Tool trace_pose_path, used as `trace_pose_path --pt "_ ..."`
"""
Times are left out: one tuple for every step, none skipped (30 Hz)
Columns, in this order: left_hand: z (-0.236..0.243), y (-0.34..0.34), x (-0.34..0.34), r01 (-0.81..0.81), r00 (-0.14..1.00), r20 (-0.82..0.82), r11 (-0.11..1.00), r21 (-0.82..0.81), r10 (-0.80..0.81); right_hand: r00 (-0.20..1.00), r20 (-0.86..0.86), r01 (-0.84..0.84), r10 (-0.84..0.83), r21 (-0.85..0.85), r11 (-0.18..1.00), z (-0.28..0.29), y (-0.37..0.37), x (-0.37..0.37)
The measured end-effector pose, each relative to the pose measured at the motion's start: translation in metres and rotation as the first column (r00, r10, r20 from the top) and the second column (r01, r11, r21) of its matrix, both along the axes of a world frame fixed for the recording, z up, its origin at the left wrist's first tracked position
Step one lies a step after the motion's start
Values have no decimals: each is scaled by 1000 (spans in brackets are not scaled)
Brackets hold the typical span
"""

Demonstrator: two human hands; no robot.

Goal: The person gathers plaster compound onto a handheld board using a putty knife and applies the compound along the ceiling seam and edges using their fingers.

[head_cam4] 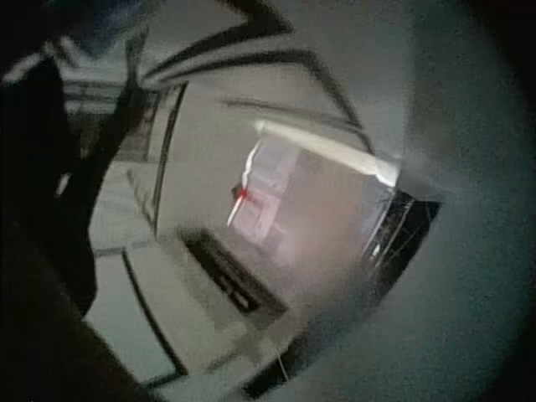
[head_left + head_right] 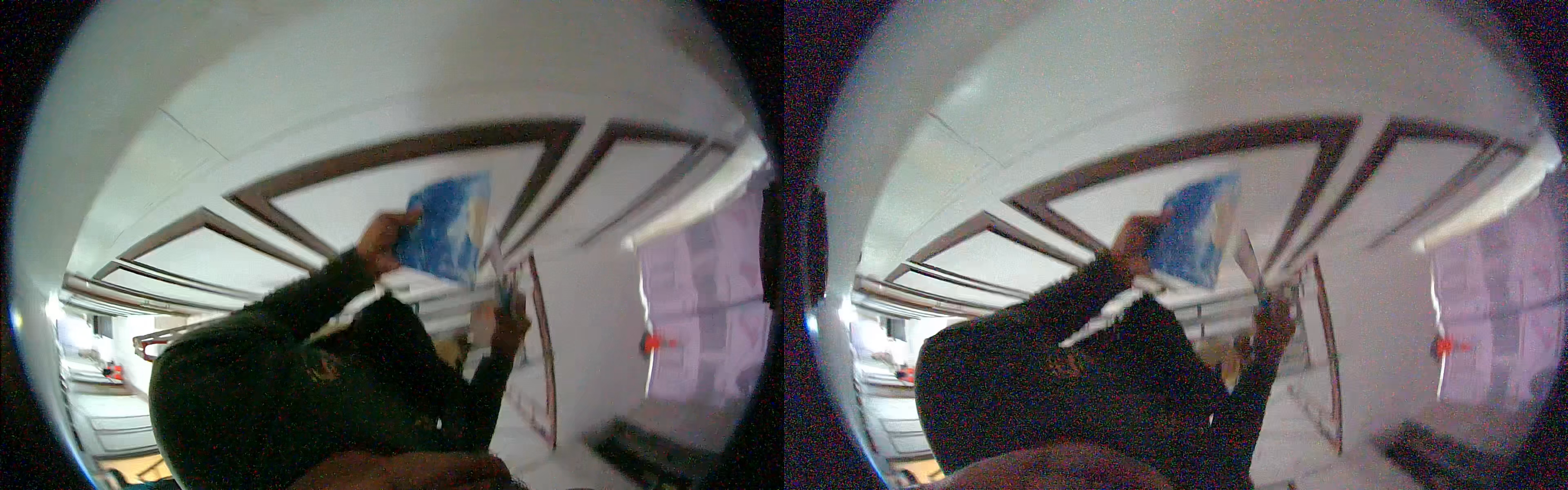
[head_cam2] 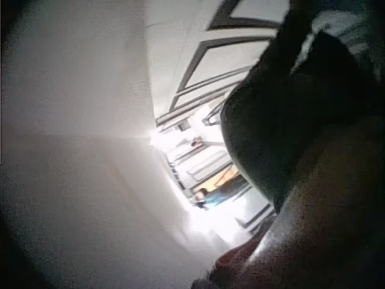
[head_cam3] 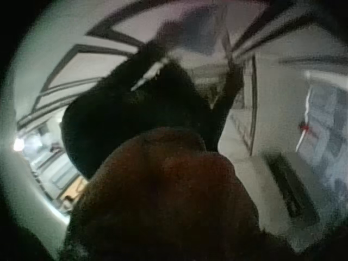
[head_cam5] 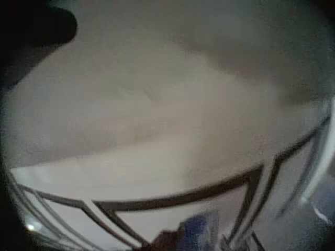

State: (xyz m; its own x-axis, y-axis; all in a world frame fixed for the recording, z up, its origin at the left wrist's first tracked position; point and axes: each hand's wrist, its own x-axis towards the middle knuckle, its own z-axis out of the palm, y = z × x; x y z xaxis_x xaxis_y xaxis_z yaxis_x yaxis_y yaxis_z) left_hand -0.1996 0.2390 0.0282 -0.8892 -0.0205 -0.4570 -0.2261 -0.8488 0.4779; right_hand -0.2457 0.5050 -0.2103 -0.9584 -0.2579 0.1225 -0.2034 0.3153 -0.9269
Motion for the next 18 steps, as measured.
trace_pose_path --pt "2 3 0 -65 988 117 967 -247 96 999 28 28 -26 -65 997 -2 -8 -5" --pt "-27 -11 0 -30 999 19 988 -154 34 991 120 90 -65 -221 971 13 -20 -6" --pt "-54 -23 1 19 996 -82 998 -63 -24 973 217 166 -83 -398 902 37 -39 -9" --pt "-17 3 7 -31 998 -52 998 -62 28 945 312 263 -102 -533 804 54 -49 -5" --pt "-6 9 6 -20 998 -64 998 -64 16 924 371 327 -95 -634 701 68 -63 -9" --pt "-21 11 4 -38 999 -37 998 -46 36 915 396 349 -71 -692 632 89 -76 -3" --pt "-18 10 10 49 993 -110 999 -6 -50 901 432 351 -32 -685 638 84 -80 -1" --pt "-16 18 11 60 980 -192 996 70 -46 908 418 303 -1 -655 692 80 -83 -6" --pt "-14 24 16 87 981 -177 995 55 -76 909 416 263 34 -633 728 73 -86 -4" --pt "-20 21 19 57 989 -137 998 14 -54 909 405 196 96 -620 760 73 -97 -8" --pt "-30 19 23 120 955 -280 991 62 -98 908 396 152 136 -615 774 71 -102 -11" --pt "-26 20 23 195 899 -417 975 103 -135 906 389 114 168 -606 787 72 -102 -17" --pt "-22 22 18 185 893 -430 979 89 -129 904 380 78 197 -599 797 75 -101 -23" --pt "-16 26 13 122 944 -316 991 63 -96 896 379 41 232 -590 806 75 -107 -25" --pt "-12 29 11 62 980 -193 997 36 -54 891 372 8 259 -584 812 75 -110 -26" --pt "-14 26 9 51 979 -200 998 31 -43 884 369 -21 288 -584 812 77 -111 -29" --pt "-19 20 7 -15 974 -224 1000 0 15 877 358 -58 321 -583 811 80 -114 -31" --pt "-21 17 7 -81 966 -247 996 -23 73 870 351 -88 346 -580 810 81 -117 -32"
